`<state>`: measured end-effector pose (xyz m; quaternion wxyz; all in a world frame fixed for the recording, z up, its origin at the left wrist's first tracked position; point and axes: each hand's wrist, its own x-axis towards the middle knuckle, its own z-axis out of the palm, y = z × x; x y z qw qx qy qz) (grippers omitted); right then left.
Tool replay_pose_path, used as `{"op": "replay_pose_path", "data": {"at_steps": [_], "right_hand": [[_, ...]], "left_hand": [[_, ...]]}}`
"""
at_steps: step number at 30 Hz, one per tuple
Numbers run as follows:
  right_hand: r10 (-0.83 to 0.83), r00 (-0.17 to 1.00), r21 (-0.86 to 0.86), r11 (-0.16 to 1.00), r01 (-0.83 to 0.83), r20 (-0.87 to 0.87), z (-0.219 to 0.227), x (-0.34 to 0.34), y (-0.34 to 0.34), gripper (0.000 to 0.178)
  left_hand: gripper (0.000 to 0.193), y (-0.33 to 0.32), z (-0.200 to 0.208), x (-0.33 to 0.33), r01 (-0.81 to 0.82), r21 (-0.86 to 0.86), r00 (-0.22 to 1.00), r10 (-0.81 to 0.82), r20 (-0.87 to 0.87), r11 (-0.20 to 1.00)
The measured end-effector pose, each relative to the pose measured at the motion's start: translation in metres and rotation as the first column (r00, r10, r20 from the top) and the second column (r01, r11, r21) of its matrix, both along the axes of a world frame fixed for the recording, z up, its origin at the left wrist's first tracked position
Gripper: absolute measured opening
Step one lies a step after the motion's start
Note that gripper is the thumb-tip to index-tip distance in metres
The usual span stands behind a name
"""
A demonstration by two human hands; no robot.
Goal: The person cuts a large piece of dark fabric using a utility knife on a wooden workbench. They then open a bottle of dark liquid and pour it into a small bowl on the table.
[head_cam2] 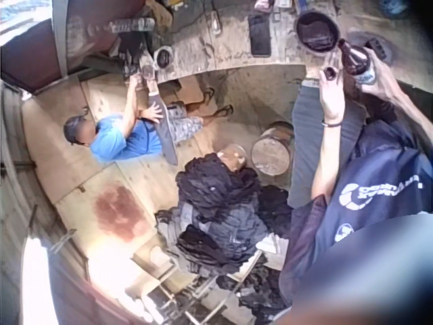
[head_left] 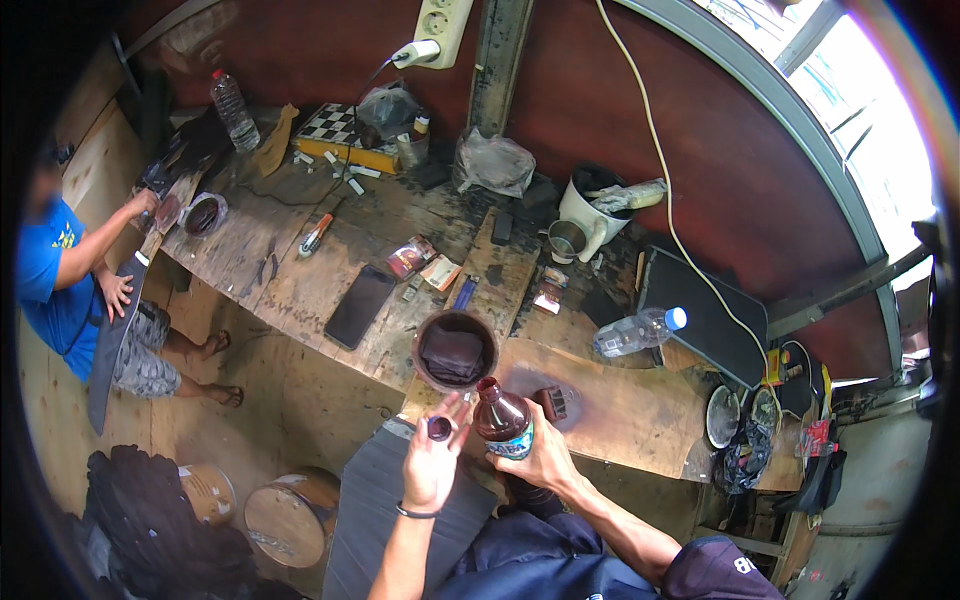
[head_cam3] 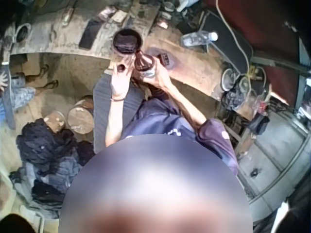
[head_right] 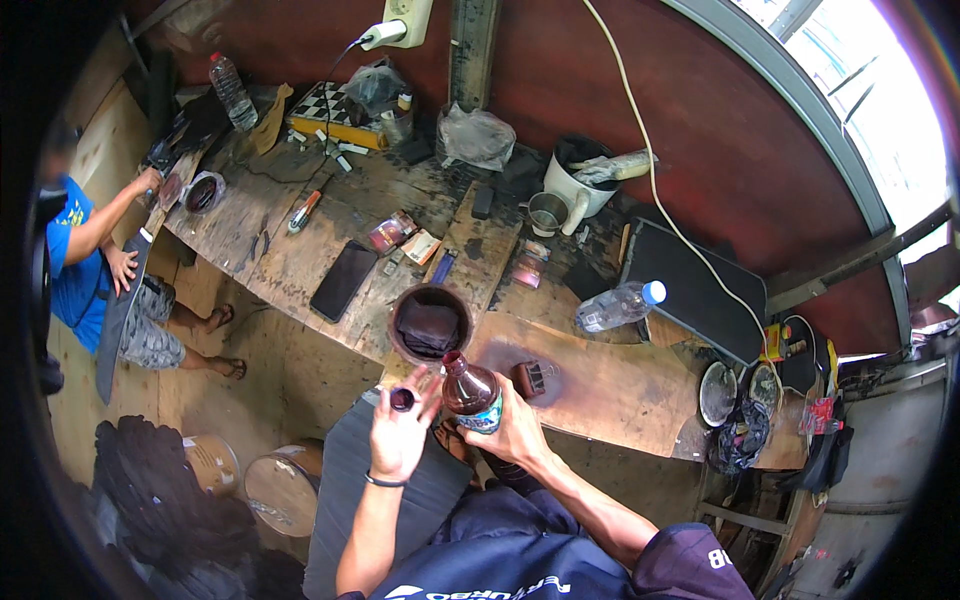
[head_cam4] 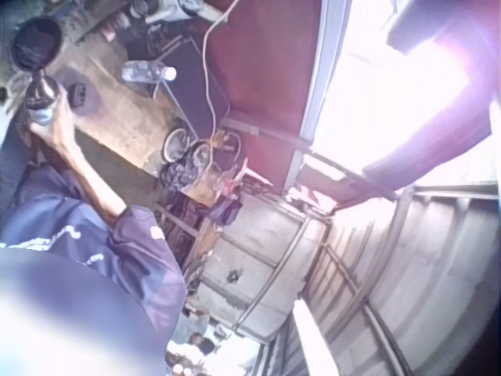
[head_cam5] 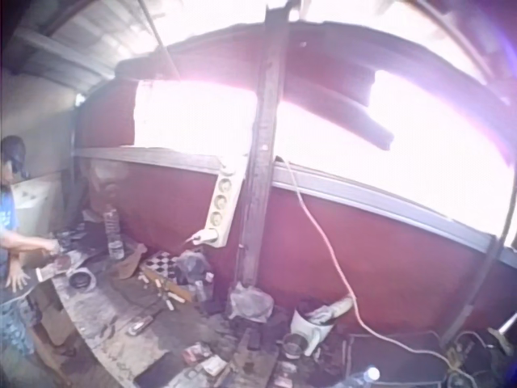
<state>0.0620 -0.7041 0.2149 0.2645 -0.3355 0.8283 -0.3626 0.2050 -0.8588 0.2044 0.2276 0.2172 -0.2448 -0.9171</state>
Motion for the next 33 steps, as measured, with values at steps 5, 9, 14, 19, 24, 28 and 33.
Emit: {"op": "replay_pose_path", "data": {"at_steps": [5, 9, 14, 19, 24, 28, 33], "right_hand": [[0.040, 0.999, 0.067, 0.997, -0.039, -0.008, -0.002, -0.009, -0.009, 0.102], [0.072, 0.997, 0.140, 0.988, -0.068, -0.020, 0.001, -0.016, -0.015, 0.101], [0.109, 0.994, 0.215, 0.971, -0.103, -0.014, 0.010, -0.023, -0.019, 0.101], [0.133, 0.990, 0.295, 0.948, -0.117, -0.035, 0.012, -0.028, -0.021, 0.104], [0.181, 0.979, 0.330, 0.933, -0.142, -0.092, 0.007, -0.031, -0.021, 0.108], [0.198, 0.974, 0.364, 0.920, -0.145, -0.112, 0.008, -0.032, -0.021, 0.110], [0.193, 0.978, 0.406, 0.903, -0.145, -0.080, 0.011, -0.035, -0.022, 0.110]], "left_hand": [[0.052, 0.023, -0.023, 0.003, 0.005, 0.131, 0.999, 0.000, -0.040, 0.991], [0.050, 0.024, -0.029, 0.001, 0.005, 0.171, 1.000, -0.002, -0.016, 0.985], [0.039, 0.023, -0.032, 0.001, 0.027, 0.153, 1.000, -0.029, 0.007, 0.988], [0.034, 0.022, -0.034, 0.000, 0.029, 0.178, 0.999, -0.032, 0.013, 0.984], [0.035, 0.021, -0.034, 0.000, 0.039, 0.189, 0.999, -0.040, 0.002, 0.981], [0.059, 0.021, -0.033, 0.000, 0.012, 0.262, 0.999, -0.019, 0.027, 0.965], [0.062, 0.021, -0.036, 0.000, 0.045, 0.264, 0.999, -0.046, -0.005, 0.964]]}}
